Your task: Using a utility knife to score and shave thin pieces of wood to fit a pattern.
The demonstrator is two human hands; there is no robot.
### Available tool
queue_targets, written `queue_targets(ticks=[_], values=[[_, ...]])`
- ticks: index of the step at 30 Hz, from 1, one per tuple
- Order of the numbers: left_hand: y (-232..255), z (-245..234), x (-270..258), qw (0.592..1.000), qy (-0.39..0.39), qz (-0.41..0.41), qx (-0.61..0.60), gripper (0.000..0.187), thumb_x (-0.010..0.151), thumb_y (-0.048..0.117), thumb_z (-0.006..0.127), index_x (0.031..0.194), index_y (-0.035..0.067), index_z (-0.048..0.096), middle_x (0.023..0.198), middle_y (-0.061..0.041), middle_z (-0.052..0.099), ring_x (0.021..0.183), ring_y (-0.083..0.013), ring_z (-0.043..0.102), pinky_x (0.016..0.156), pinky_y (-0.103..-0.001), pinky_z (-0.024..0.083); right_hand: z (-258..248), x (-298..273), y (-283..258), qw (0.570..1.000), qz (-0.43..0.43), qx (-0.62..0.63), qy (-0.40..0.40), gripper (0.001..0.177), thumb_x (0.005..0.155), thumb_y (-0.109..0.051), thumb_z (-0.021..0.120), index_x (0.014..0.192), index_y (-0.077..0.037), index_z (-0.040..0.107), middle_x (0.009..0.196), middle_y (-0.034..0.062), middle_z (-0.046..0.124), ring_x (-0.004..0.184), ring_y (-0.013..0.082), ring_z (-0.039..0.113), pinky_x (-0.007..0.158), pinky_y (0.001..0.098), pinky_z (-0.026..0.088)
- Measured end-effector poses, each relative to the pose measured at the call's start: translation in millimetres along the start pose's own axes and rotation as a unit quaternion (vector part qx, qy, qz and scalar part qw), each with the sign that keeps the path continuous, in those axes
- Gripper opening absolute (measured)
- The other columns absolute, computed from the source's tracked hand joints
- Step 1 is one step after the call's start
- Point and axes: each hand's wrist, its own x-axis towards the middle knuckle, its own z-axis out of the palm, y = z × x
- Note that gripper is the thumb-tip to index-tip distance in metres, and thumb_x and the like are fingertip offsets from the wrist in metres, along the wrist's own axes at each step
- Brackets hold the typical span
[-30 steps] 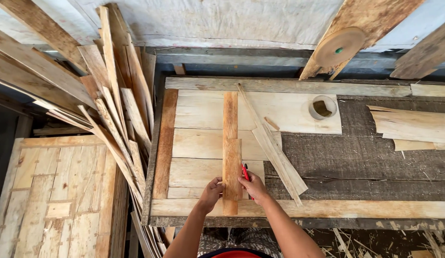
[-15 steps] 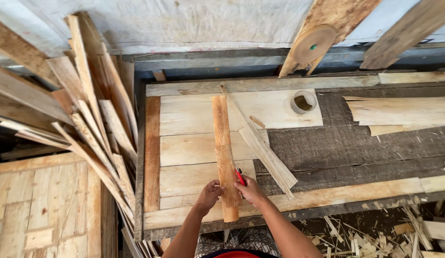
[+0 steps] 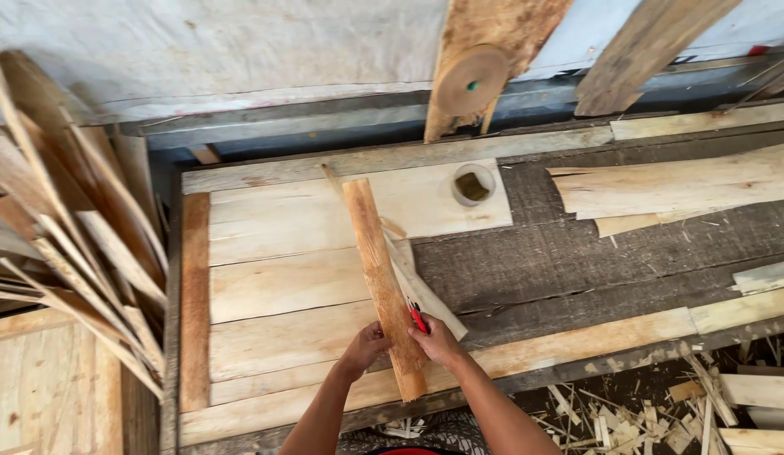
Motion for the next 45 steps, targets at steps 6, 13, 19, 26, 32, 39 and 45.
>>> queue_targets(ticks=[6,13,19,26,32,39,45], values=[[6.8,102.0,48.2,1.000,-0.010,-0.006,0.029,0.027,0.092,0.011,0.068,0.119,0.008,0.069,0.098,0.003,0.074,0.085,-0.0081,0.063,0.078,-0.028,0.051,-107.8,3.2,27.8,0.998,-0.054,-0.012,-0.008,0.035,0.094,-0.019,0.068,0.128,-0.007,0.068,0.104,0.0002,0.075,0.094,0.0105,0.065,0.089,0.0292,0.053],[-10.9,203.9,87.2,0.999,-0.034,-0.028,-0.032,0.024,0.098,0.009,0.069,0.122,0.007,0.067,0.085,0.001,0.060,0.072,-0.0098,0.051,0.067,-0.029,0.046,-218.3,-17.9,51.1,1.000,0.003,0.006,-0.029,0.037,0.096,-0.020,0.067,0.131,-0.009,0.069,0.085,0.0005,0.066,0.067,0.0110,0.053,0.063,0.0315,0.049],[-15.8,259.6,99.0,0.999,0.010,-0.023,0.022,0.018,0.098,0.011,0.067,0.116,0.006,0.067,0.087,0.002,0.067,0.071,-0.0099,0.052,0.065,-0.029,0.043,-265.6,-25.8,71.7,0.997,0.039,-0.029,-0.055,0.032,0.102,-0.023,0.064,0.131,-0.010,0.066,0.076,-0.0020,0.063,0.063,0.0095,0.057,0.060,0.0289,0.051],[-17.4,286.3,105.1,0.996,0.055,0.006,0.070,0.020,0.099,0.012,0.066,0.116,0.002,0.070,0.090,-0.001,0.073,0.078,-0.0097,0.062,0.074,-0.030,0.052,-277.5,-41.6,77.0,0.998,0.039,0.049,-0.032,0.027,0.103,-0.021,0.059,0.127,-0.011,0.066,0.075,-0.0026,0.061,0.062,0.0085,0.054,0.059,0.0289,0.048],[-26.1,287.2,108.1,0.995,0.068,-0.005,0.072,0.028,0.099,0.014,0.064,0.125,0.002,0.069,0.092,-0.001,0.074,0.080,-0.0094,0.064,0.075,-0.029,0.053,-272.4,-35.1,94.1,0.997,0.037,0.069,0.007,0.024,0.103,-0.021,0.062,0.123,-0.007,0.066,0.075,-0.0006,0.062,0.062,0.0094,0.054,0.057,0.0278,0.047],[-27.5,278.6,115.7,0.995,0.060,0.005,0.075,0.034,0.097,0.018,0.067,0.127,0.003,0.068,0.091,-0.001,0.074,0.080,-0.0075,0.065,0.073,-0.028,0.053,-270.9,-26.5,97.6,0.993,0.074,0.068,0.067,0.035,0.100,-0.020,0.061,0.134,-0.010,0.063,0.078,0.0021,0.064,0.066,0.0122,0.056,0.060,0.0328,0.052],[-2.2,272.8,117.8,0.996,0.066,0.023,0.061,0.036,0.098,0.025,0.072,0.123,0.001,0.070,0.085,-0.004,0.069,0.073,-0.0112,0.056,0.067,-0.029,0.047,-269.5,-8.1,107.8,0.995,0.048,0.042,0.081,0.038,0.098,-0.021,0.061,0.134,-0.012,0.065,0.107,0.0053,0.077,0.093,0.0144,0.071,0.082,0.0319,0.056]])
